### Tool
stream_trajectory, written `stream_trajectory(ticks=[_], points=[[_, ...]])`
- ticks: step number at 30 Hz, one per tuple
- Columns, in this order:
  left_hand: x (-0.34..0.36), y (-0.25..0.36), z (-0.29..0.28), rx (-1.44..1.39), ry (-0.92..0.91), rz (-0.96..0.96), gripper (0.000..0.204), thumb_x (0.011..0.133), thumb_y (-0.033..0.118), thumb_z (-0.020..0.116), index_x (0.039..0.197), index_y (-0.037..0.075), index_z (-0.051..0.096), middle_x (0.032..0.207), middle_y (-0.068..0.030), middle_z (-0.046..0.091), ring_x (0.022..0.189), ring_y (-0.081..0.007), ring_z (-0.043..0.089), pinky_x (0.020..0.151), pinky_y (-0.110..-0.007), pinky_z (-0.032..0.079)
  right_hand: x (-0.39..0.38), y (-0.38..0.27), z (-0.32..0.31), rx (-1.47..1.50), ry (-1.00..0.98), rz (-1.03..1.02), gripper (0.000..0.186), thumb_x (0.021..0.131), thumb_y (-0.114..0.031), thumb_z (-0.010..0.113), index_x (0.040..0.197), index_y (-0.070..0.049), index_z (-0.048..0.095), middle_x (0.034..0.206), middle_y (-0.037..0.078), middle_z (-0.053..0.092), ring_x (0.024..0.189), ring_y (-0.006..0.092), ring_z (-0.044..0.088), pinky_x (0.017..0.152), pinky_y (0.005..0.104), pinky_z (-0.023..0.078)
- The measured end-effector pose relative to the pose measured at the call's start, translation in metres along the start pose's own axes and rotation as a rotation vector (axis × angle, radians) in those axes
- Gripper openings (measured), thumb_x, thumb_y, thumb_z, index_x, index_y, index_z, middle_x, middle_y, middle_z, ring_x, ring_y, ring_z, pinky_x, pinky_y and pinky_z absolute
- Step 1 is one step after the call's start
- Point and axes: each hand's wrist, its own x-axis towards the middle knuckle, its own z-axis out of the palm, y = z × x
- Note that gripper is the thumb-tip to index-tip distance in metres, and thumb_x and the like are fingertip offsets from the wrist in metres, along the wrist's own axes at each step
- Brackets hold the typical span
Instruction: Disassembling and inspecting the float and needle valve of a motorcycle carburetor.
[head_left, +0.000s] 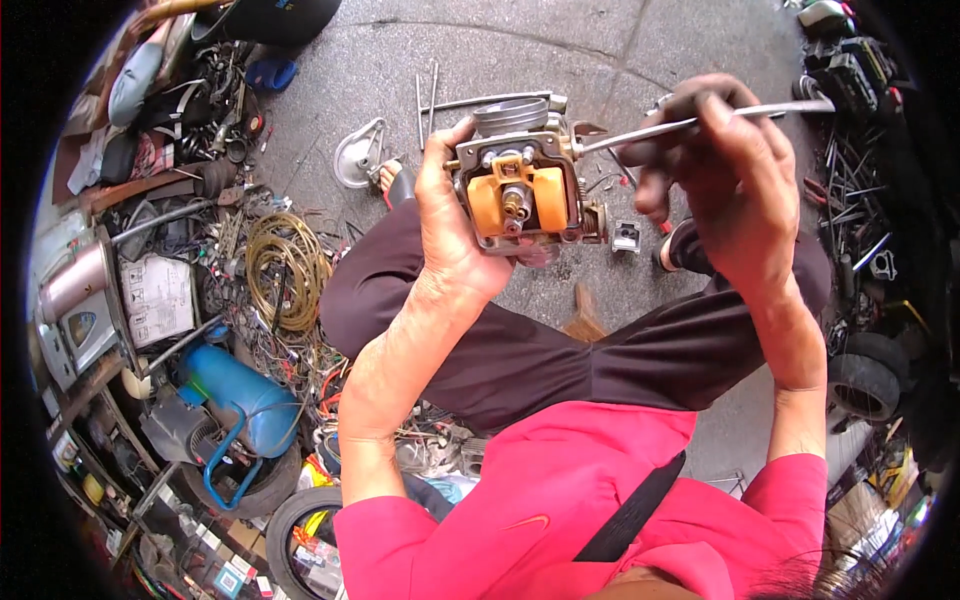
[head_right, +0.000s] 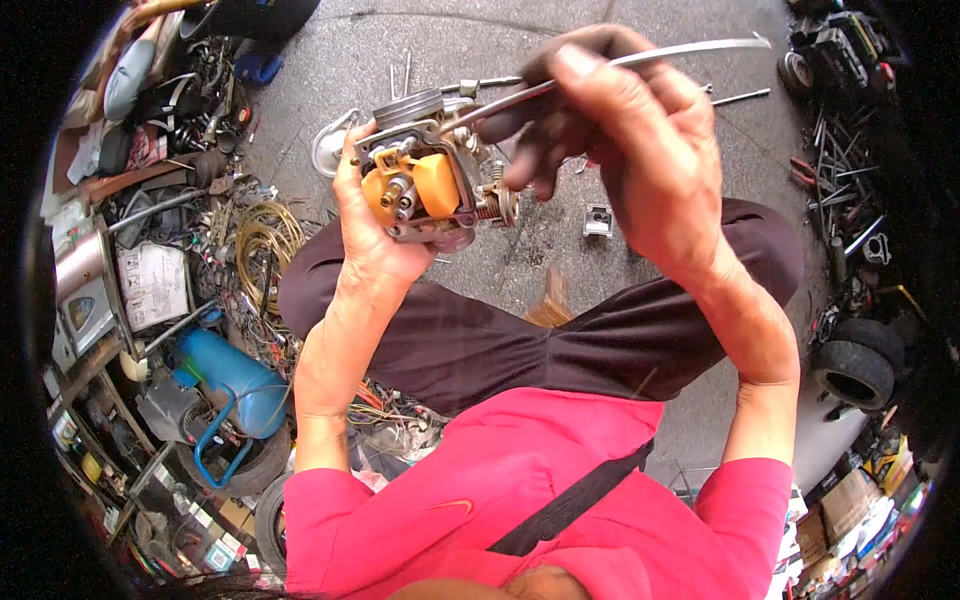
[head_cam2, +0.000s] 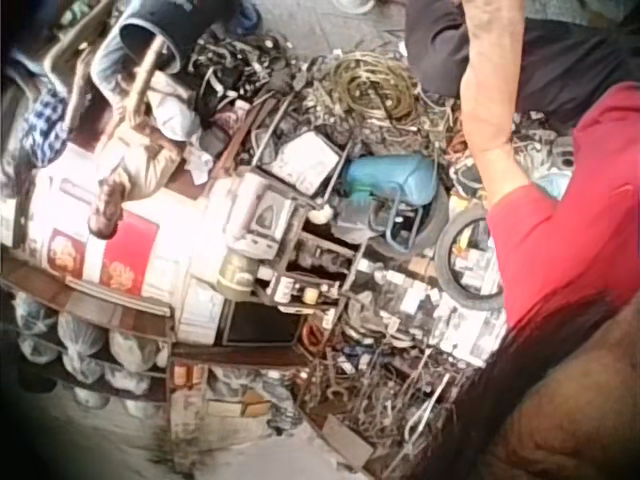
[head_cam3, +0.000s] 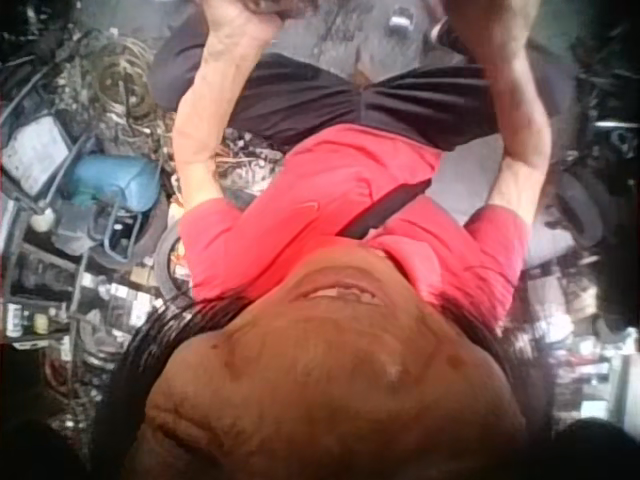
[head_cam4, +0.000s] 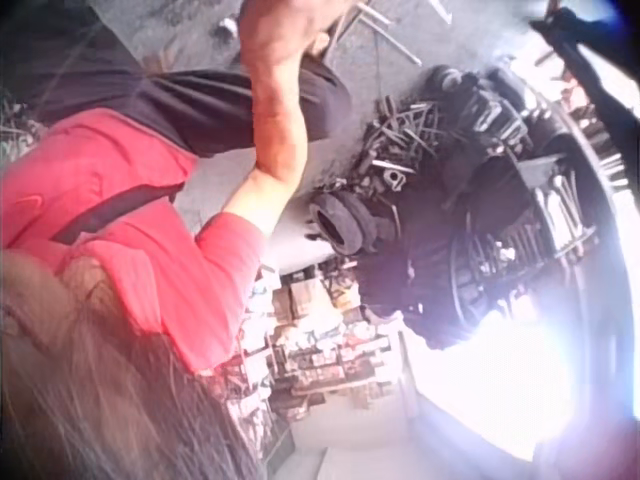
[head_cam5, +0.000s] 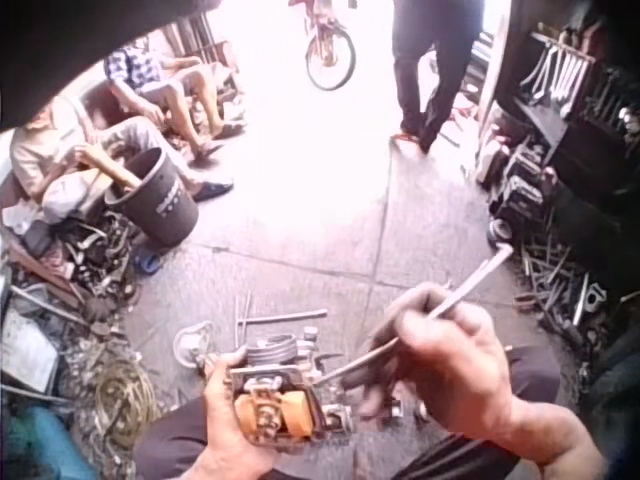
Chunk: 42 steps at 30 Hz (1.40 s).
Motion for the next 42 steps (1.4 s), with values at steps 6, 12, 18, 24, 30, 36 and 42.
stream_trajectory(ticks=[6,12,18,24,30,36,42], points=[[0.0,-0.008,0.017,-0.077,0.009,-0.075,0.044,0.079,0.047,0.048,0.101,0.01,0.059,0.093,-0.0045,0.063,0.083,-0.0209,0.059,0.073,-0.036,0.048,-0.008,0.005,0.0,-0.174,-0.169,-0.155,0.021,0.09,-0.014,0.051,0.101,0.004,0.05,0.093,0.019,0.06,0.076,0.0231,0.063,0.065,0.0324,0.052],[0.003,-0.011,0.024,-0.081,-0.023,-0.061,0.044,0.083,0.047,0.043,0.099,0.009,0.058,0.091,-0.0056,0.063,0.081,-0.0197,0.061,0.073,-0.034,0.049,-0.004,0.006,-0.003,-0.117,-0.054,-0.252,0.021,0.09,-0.016,0.051,0.103,0.001,0.049,0.093,0.018,0.06,0.08,0.0275,0.064,0.071,0.0366,0.053],[0.008,-0.016,0.025,-0.108,-0.034,-0.05,0.044,0.084,0.047,0.043,0.101,0.009,0.058,0.094,-0.0048,0.063,0.085,-0.0195,0.06,0.075,-0.035,0.049,-0.003,0.007,-0.006,-0.144,-0.032,-0.286,0.021,0.091,-0.017,0.051,0.103,0.001,0.049,0.093,0.019,0.062,0.079,0.0271,0.064,0.07,0.0354,0.054],[0.005,-0.015,0.022,-0.101,-0.008,-0.086,0.044,0.083,0.048,0.044,0.1,0.01,0.058,0.094,-0.0039,0.063,0.085,-0.02,0.06,0.075,-0.034,0.048,-0.005,0.008,-0.002,-0.212,-0.013,-0.259,0.021,0.09,-0.017,0.052,0.101,0.001,0.051,0.09,0.016,0.063,0.079,0.0229,0.065,0.069,0.0322,0.053],[0.006,-0.015,0.021,-0.094,0.026,-0.076,0.044,0.082,0.049,0.046,0.099,0.011,0.059,0.092,-0.0031,0.063,0.084,-0.0193,0.059,0.074,-0.034,0.047,-0.004,0.008,0.002,-0.265,-0.025,-0.268,0.022,0.089,-0.017,0.055,0.1,0.002,0.054,0.088,0.014,0.064,0.079,0.0197,0.064,0.065,0.0286,0.052],[0.006,-0.017,0.016,-0.079,-0.035,-0.07,0.047,0.081,0.051,0.045,0.101,0.01,0.058,0.094,-0.0029,0.062,0.087,-0.0193,0.058,0.076,-0.034,0.046,-0.004,0.01,0.004,-0.188,0.002,-0.246,0.021,0.087,-0.015,0.058,0.1,0.002,0.056,0.088,0.013,0.064,0.078,0.0191,0.064,0.064,0.028,0.052],[0.01,-0.022,-0.01,-0.187,-0.206,-0.11,0.056,0.084,0.054,0.038,0.122,0.013,0.047,0.121,-0.0092,0.051,0.108,-0.0292,0.049,0.089,-0.046,0.042,-0.005,0.007,0.005,-0.179,0.026,-0.209,0.022,0.086,-0.015,0.06,0.097,0.003,0.058,0.087,0.012,0.064,0.076,0.017,0.063,0.062,0.026,0.051]])
